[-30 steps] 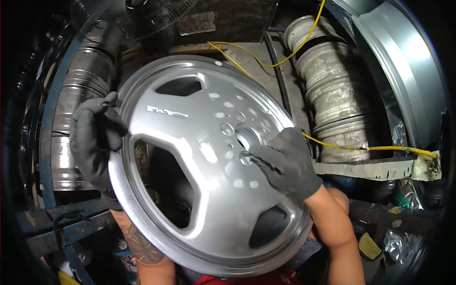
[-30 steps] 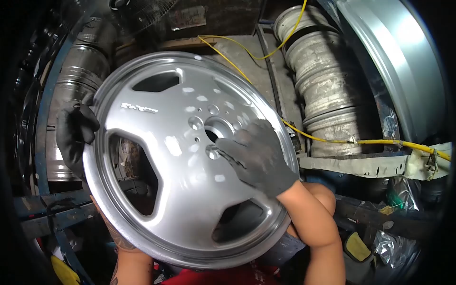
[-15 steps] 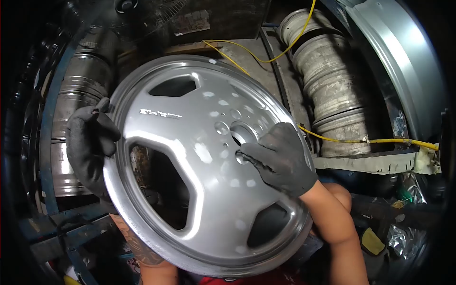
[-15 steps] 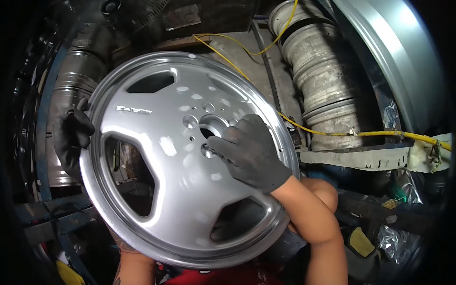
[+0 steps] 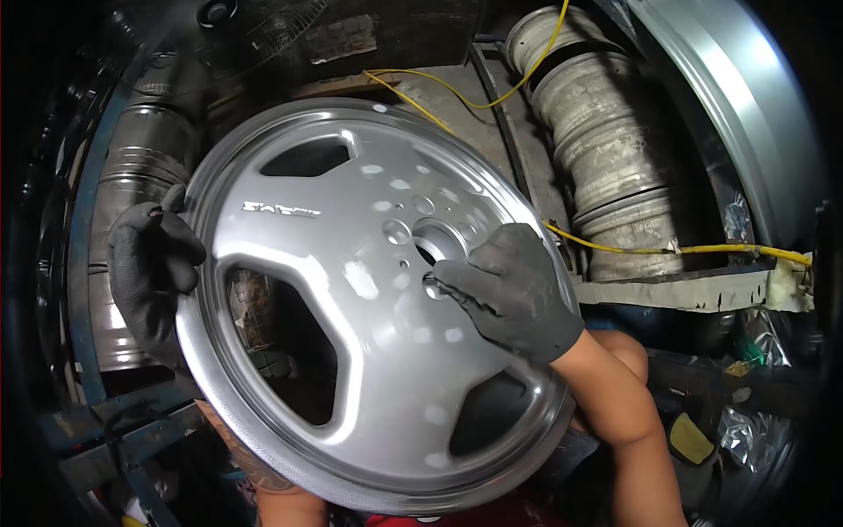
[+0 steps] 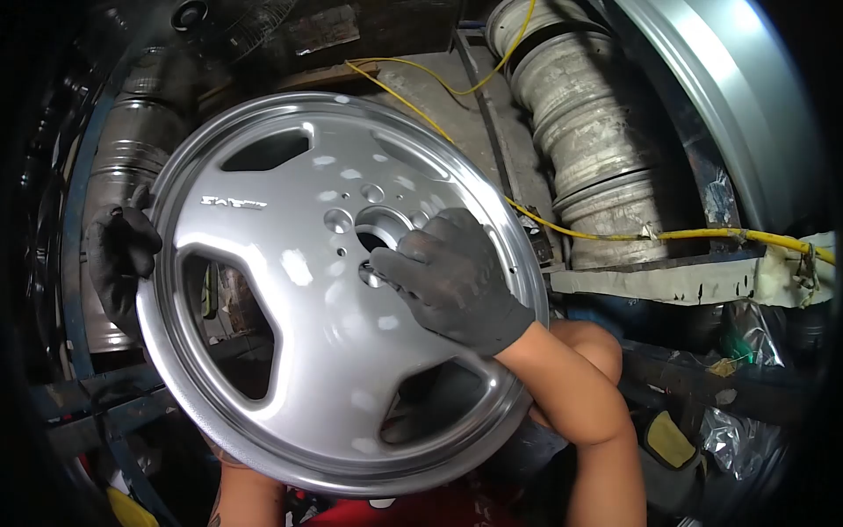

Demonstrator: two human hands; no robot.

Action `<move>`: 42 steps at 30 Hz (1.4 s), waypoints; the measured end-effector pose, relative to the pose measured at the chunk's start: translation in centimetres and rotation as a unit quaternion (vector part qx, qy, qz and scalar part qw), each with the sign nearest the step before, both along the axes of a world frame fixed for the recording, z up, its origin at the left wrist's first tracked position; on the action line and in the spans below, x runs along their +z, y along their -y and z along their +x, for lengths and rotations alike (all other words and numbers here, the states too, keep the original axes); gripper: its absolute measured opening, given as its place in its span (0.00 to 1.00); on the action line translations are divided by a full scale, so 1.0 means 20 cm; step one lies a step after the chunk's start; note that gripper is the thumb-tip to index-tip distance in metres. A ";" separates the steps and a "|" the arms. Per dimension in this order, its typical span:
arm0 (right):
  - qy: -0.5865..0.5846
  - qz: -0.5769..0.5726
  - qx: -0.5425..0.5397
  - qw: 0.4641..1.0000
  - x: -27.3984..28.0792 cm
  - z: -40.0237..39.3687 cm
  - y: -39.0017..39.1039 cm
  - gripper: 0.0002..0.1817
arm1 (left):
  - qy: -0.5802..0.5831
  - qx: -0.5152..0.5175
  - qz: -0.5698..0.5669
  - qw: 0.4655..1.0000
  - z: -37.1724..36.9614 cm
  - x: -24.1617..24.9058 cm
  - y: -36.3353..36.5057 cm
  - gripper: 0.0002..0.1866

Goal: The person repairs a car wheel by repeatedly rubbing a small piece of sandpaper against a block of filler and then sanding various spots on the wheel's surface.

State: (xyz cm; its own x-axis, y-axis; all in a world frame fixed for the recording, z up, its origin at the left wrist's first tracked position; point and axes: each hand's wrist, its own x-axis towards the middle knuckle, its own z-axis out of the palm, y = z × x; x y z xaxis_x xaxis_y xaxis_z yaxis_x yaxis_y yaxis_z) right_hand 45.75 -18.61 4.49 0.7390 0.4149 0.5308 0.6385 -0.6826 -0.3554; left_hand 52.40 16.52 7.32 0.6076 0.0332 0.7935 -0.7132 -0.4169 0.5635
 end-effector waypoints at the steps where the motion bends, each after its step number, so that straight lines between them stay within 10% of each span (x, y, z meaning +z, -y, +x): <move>1: -0.003 0.008 -0.006 1.000 0.00 -0.02 0.01 0.14 | -0.001 -0.002 -0.007 1.000 0.00 0.00 0.00 0.21; 26: -0.127 -0.075 -0.028 0.989 0.13 -0.04 0.00 0.16 | -0.050 -0.004 -0.063 0.997 -0.05 0.11 0.09 0.19; 42: -0.012 -0.025 0.010 1.000 0.06 0.03 -0.03 0.15 | -0.064 -0.079 -0.112 0.989 -0.04 0.12 0.07 0.19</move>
State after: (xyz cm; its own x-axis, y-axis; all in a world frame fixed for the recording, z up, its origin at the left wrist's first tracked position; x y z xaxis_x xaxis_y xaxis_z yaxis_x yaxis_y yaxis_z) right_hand 46.31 -18.05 5.66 0.7426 0.4549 0.4915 0.6438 -0.6871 -0.3367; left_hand 51.51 15.11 9.77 0.7139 0.0962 0.6937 -0.6766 -0.1608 0.7186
